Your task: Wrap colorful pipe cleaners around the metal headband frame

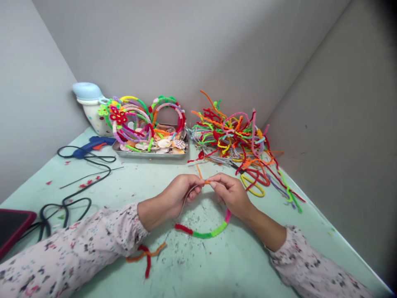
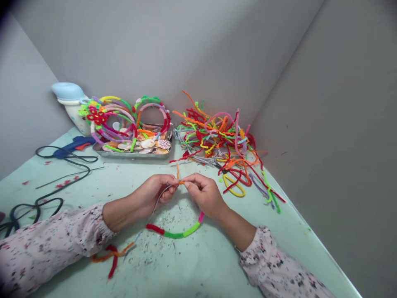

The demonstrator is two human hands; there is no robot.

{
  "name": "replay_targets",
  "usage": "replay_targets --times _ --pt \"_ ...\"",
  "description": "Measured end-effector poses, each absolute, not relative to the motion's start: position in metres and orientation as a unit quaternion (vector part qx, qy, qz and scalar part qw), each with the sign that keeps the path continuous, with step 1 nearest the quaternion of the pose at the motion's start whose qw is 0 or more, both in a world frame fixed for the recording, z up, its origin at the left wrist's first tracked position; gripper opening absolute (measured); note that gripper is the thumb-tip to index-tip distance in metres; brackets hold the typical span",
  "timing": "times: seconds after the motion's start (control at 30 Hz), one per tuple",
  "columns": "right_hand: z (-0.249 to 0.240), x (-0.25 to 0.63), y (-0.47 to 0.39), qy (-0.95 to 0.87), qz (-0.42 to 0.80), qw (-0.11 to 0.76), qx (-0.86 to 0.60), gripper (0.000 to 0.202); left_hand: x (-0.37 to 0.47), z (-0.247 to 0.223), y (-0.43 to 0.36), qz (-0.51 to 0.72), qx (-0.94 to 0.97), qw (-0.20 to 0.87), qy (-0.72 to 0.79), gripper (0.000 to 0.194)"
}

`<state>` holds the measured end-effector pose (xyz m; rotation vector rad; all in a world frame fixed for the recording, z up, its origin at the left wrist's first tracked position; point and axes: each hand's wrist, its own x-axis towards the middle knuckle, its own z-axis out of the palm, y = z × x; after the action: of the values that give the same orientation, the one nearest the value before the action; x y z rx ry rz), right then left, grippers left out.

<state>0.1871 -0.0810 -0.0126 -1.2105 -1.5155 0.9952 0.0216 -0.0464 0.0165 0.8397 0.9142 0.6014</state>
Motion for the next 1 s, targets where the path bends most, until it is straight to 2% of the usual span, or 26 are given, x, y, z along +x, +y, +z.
replay_targets --times 0.3,0.5,0.67,1.0 --pt "-0.009 0.188 -0.078 -0.582 0.436 0.467 -0.502 0.018 0.021 0.004 -0.046 0.360 0.553 0.616 0.430 0.027" --pt "-0.007 0.187 -0.078 -0.563 0.450 0.465 -0.515 0.020 0.018 0.005 -0.050 0.408 0.666 0.466 0.416 0.010" --pt "-0.005 0.186 -0.078 -0.560 0.447 0.473 -0.513 0.020 0.017 0.006 -0.054 0.399 0.729 0.373 0.412 0.011" --pt "-0.009 0.190 -0.079 -0.574 0.428 0.477 -0.510 0.020 0.017 0.010 -0.056 0.404 0.760 0.305 0.409 0.014"
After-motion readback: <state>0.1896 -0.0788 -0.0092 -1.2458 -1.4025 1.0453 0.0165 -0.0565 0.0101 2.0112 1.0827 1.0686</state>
